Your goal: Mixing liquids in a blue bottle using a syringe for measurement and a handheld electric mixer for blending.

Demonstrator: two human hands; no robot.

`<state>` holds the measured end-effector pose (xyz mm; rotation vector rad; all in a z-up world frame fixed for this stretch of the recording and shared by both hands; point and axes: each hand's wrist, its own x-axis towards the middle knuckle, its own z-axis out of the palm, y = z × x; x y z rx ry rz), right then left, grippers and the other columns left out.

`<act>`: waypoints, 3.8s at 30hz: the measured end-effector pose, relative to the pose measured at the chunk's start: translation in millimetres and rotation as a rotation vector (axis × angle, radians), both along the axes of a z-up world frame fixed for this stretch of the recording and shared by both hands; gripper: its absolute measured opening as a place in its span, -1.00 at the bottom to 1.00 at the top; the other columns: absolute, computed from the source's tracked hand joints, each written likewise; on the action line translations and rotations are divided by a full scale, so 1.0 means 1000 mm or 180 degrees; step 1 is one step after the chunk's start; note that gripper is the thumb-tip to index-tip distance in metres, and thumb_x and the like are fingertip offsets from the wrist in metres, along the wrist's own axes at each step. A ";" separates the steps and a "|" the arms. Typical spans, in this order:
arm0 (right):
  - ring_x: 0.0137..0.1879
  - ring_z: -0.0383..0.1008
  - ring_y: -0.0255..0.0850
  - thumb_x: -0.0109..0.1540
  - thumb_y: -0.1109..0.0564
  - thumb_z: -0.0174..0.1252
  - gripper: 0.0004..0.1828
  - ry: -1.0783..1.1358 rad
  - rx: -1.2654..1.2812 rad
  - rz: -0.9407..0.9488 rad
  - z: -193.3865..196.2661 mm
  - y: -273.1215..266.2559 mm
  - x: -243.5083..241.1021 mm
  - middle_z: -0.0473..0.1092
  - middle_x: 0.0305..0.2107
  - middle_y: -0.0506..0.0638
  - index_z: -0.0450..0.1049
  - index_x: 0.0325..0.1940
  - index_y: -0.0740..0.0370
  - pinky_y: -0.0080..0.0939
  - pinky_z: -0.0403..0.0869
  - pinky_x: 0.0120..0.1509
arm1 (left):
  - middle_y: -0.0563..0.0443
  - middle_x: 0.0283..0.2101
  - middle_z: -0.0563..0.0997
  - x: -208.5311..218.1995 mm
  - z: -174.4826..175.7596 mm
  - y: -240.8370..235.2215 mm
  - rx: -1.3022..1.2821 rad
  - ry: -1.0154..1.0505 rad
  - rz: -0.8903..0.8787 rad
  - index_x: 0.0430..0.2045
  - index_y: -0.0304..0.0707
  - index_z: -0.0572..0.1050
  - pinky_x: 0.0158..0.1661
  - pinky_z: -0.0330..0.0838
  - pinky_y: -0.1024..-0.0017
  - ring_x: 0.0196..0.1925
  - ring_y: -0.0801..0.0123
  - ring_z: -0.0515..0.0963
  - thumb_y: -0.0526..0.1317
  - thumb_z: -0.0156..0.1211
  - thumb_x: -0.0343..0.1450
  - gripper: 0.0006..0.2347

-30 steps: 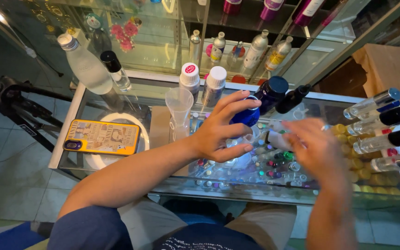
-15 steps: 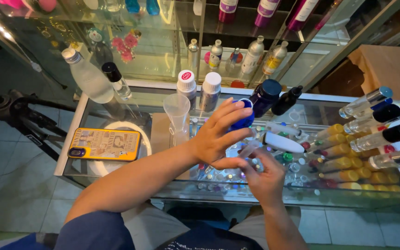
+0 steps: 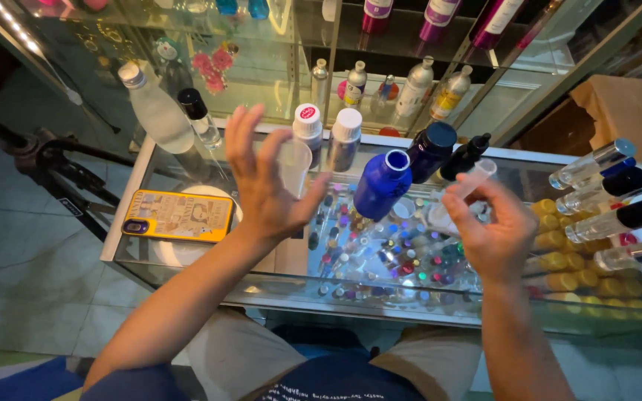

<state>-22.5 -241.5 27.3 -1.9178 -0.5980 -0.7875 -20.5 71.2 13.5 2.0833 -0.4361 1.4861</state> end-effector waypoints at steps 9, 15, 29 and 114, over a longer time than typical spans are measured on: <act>-0.28 0.52 -0.07 0.30 0.29 0.41 -0.90 -0.0346 -0.0143 0.0139 0.026 0.003 0.033 0.52 -0.38 0.10 0.61 -0.19 0.37 -0.01 0.53 0.11 | -0.26 -0.05 0.60 -0.001 -0.041 0.007 -0.0494 0.0982 -0.0352 0.25 -0.45 0.24 0.08 0.43 0.13 -0.02 -0.09 0.61 -0.16 0.46 0.37 -0.37; -0.33 0.45 -0.05 0.34 0.19 0.41 -0.84 -0.0787 -0.0164 0.0250 0.019 0.000 0.065 0.45 -0.45 0.04 0.63 -0.16 0.37 -0.05 0.51 0.04 | -0.25 -0.13 0.63 0.007 -0.009 -0.022 -0.0629 0.1272 -0.0956 0.25 -0.23 0.21 -0.21 0.54 -0.04 -0.21 -0.23 0.69 -0.09 0.43 0.32 -0.36; -0.40 0.44 -0.09 0.37 0.01 0.39 -0.70 -0.1352 -0.0258 -0.0044 -0.013 -0.002 0.080 0.53 -0.40 0.05 0.63 -0.22 0.33 -0.14 0.50 -0.12 | -0.16 -0.18 0.63 0.046 -0.027 -0.061 -0.0722 0.0382 -0.1594 0.12 -0.45 0.29 -0.17 0.56 0.23 -0.21 0.00 0.67 -0.22 0.52 0.22 -0.37; -0.13 0.48 0.11 0.37 0.19 0.27 -0.76 -0.0943 -0.0508 0.0152 -0.015 0.012 0.063 0.47 -0.18 0.27 0.44 -0.01 0.43 -0.01 0.45 -0.02 | -0.17 -0.07 0.50 0.037 -0.028 -0.045 0.0101 0.0897 -0.1901 0.26 -0.23 0.06 -0.08 0.39 0.26 -0.18 0.18 0.51 -0.15 0.39 0.44 -0.38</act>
